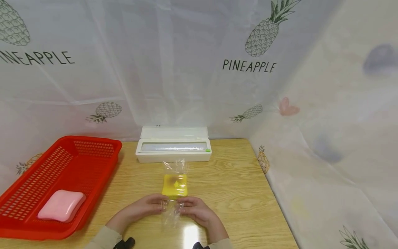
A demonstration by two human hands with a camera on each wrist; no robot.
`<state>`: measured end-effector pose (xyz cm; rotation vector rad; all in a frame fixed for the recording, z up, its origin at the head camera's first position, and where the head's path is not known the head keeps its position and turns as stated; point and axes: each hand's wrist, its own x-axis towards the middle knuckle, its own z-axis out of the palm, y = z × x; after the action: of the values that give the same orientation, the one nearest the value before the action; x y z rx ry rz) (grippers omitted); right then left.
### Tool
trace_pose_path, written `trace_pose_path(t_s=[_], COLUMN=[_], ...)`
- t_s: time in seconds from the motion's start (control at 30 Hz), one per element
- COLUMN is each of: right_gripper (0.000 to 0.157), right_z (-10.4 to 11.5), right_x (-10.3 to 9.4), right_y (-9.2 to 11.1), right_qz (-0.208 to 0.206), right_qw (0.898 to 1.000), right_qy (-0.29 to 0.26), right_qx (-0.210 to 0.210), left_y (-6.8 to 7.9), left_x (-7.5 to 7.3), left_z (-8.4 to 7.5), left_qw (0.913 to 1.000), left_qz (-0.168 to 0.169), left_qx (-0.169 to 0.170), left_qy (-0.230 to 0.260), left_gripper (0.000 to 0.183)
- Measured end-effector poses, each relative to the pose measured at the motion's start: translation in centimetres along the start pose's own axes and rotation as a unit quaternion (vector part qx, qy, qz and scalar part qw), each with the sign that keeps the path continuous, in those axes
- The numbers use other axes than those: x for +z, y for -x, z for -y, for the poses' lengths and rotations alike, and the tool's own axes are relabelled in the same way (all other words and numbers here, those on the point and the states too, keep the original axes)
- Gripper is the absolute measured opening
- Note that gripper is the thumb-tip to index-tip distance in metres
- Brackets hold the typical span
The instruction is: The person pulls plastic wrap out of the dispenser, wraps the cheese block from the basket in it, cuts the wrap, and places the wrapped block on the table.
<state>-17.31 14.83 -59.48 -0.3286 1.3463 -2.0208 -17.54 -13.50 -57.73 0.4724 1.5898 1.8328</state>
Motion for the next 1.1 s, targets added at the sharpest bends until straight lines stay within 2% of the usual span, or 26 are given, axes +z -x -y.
trace_pose_path(t_s=[0.23, 0.4, 0.53, 0.7, 0.93, 1.0, 1.1], right_gripper=[0.045, 0.049, 0.05, 0.047, 0.043, 0.044, 0.042], right_z=[-0.1, 0.1, 0.1, -0.1, 0.2, 0.3, 0.5], right_x=[0.0, 0.0, 0.2, 0.5, 0.6, 0.6, 0.9], right_y=[0.0, 0.3, 0.8, 1.5, 2.0, 2.0, 2.1], right_qz=[0.012, 0.056, 0.105, 0.133, 0.169, 0.169, 0.128], right_qw=[1.0, 0.998, 0.994, 0.991, 0.985, 0.985, 0.989], right_qy=[0.001, 0.015, 0.024, 0.02, 0.016, 0.024, 0.061], right_qx=[0.009, 0.005, -0.006, -0.011, -0.026, -0.033, -0.033], left_y=[0.1, 0.4, 0.9, 1.6, 2.3, 2.4, 2.2], left_x=[-0.4, -0.1, 0.5, 1.4, 1.8, 1.9, 2.0], left_z=[0.7, 0.9, 1.0, 1.4, 1.2, 0.9, 0.5], left_qw=[0.9998, 0.9991, 0.9973, 0.9942, 0.9934, 0.9945, 0.9966], left_qz=[0.001, 0.002, 0.026, 0.059, 0.053, 0.047, 0.031], left_qx=[0.014, 0.008, -0.002, -0.006, 0.027, 0.04, 0.057], left_qy=[0.015, 0.042, 0.068, 0.089, 0.098, 0.084, 0.051], left_gripper=[0.043, 0.042, 0.039, 0.036, 0.052, 0.056, 0.056])
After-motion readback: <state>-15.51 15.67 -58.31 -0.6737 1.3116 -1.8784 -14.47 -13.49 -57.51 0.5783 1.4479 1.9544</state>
